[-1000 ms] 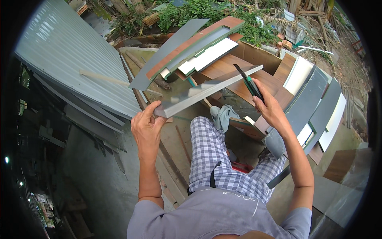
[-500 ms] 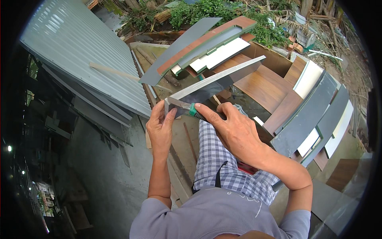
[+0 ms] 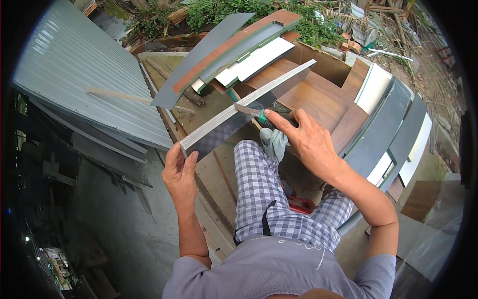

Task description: Trimming and scraping the edges of laminate wood panels using a utility knife.

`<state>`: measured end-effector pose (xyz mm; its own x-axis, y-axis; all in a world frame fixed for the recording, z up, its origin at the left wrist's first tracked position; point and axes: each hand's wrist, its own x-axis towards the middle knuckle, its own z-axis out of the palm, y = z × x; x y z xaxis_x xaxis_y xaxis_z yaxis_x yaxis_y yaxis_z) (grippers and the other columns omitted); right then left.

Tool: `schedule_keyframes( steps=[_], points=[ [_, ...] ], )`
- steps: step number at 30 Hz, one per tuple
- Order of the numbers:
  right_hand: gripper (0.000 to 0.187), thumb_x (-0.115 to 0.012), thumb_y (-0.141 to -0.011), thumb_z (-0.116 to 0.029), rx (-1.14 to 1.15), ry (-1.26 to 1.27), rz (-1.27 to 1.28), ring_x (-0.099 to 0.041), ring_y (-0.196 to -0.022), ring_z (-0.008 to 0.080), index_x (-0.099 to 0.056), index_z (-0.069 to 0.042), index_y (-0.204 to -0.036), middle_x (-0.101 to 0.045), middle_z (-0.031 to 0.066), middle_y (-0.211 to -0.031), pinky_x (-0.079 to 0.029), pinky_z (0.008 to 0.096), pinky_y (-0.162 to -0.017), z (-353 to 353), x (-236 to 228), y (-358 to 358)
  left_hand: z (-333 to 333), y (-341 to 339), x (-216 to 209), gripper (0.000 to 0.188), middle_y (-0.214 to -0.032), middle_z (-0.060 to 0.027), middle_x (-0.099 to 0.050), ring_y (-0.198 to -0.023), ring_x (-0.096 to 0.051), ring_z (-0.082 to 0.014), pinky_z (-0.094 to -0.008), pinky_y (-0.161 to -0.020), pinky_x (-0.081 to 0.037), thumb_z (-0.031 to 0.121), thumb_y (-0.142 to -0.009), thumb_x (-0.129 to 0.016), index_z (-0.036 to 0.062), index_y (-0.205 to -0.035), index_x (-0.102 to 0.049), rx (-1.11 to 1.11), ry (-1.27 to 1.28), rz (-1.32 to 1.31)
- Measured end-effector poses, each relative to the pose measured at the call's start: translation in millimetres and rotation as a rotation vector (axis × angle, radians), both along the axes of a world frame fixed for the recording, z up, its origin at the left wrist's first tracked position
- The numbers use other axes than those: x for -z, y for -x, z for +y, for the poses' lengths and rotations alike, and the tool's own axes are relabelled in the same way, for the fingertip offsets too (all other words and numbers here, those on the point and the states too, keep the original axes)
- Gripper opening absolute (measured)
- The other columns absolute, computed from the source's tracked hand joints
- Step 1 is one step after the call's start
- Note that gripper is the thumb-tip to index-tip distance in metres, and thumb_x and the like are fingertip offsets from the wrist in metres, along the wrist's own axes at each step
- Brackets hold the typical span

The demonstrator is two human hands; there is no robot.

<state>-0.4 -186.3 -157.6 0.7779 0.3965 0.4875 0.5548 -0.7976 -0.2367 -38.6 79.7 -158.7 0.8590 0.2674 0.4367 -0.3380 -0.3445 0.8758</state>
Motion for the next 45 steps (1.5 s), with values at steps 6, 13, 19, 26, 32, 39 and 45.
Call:
schedule_keyframes(
  steps=[6,13,19,26,32,39,45],
  points=[
    [0.066,-0.049,-0.075,0.003,0.179,0.125,0.128,-0.056,-0.076,0.0276,-0.038,-0.028,-0.132,-0.046,0.0112,-0.087,-0.049,0.0384,-0.058,-37,33,-52,17,-2,7,0.033,-0.104,-0.0093,-0.060,-0.096,-0.056,-0.0145,-0.0257,-0.085,-0.042,0.002,-0.083,-0.061,-0.0025,-0.114,-0.052,-0.008,0.022,0.045],
    [0.054,-0.045,-0.083,-0.004,0.427,0.202,0.172,-0.057,-0.080,0.0289,-0.038,-0.028,-0.131,-0.048,0.0130,-0.088,-0.049,0.0409,-0.061,-98,91,-133,24,-7,16,0.033,-0.101,-0.0076,-0.061,-0.092,-0.056,-0.0118,-0.0244,-0.083,-0.041,0.005,-0.084,-0.059,-0.0011,-0.115,-0.050,-0.021,0.048,0.064],
    [0.050,-0.042,-0.085,-0.006,0.599,0.200,0.222,-0.060,-0.077,0.0329,-0.037,-0.027,-0.131,-0.050,0.0157,-0.088,-0.050,0.0437,-0.063,-126,125,-184,32,-6,23,0.035,-0.100,-0.0073,-0.061,-0.091,-0.056,-0.0114,-0.0242,-0.082,-0.042,0.007,-0.084,-0.060,-0.0004,-0.117,-0.049,-0.050,0.090,0.092],
    [0.049,-0.045,-0.088,-0.013,0.555,-0.661,0.781,-0.050,-0.058,0.0126,-0.033,-0.019,-0.135,-0.049,0.0043,-0.072,-0.048,0.0300,-0.048,-144,143,-208,36,-6,32,0.034,-0.102,-0.0077,-0.061,-0.093,-0.055,-0.0114,-0.0234,-0.083,-0.041,0.007,-0.085,-0.059,-0.0011,-0.117,-0.049,-0.080,0.091,0.141],
    [0.030,-0.044,-0.085,-0.009,0.342,-0.583,1.132,-0.050,-0.053,0.0132,-0.049,-0.009,-0.114,-0.050,0.0040,-0.069,-0.045,0.0298,-0.043,-139,152,-194,32,-7,30,0.032,-0.104,-0.0083,-0.060,-0.095,-0.055,-0.0120,-0.0240,-0.085,-0.040,0.007,-0.086,-0.057,-0.0019,-0.116,-0.050,-0.066,0.144,0.117],
    [0.043,-0.045,-0.085,-0.011,0.421,-0.655,1.040,-0.051,-0.059,0.0121,-0.041,-0.015,-0.128,-0.049,0.0031,-0.071,-0.048,0.0297,-0.051,-144,97,-160,25,-28,-66,0.027,-0.102,-0.0078,-0.060,-0.094,-0.055,-0.0122,-0.0248,-0.086,-0.041,0.010,-0.087,-0.056,-0.0043,-0.110,-0.055,-0.131,-0.015,-0.138],
    [0.056,-0.048,-0.088,-0.019,0.347,-0.726,0.652,-0.050,-0.062,0.0115,-0.026,-0.016,-0.140,-0.051,0.0030,-0.075,-0.047,0.0270,-0.051,-145,-5,-124,-47,-103,-171,0.027,-0.074,-0.0059,-0.063,-0.066,-0.058,-0.0105,-0.0228,-0.062,-0.046,0.020,-0.080,-0.064,-0.0006,-0.097,-0.062,0.189,-0.315,-0.327]
  ],
)
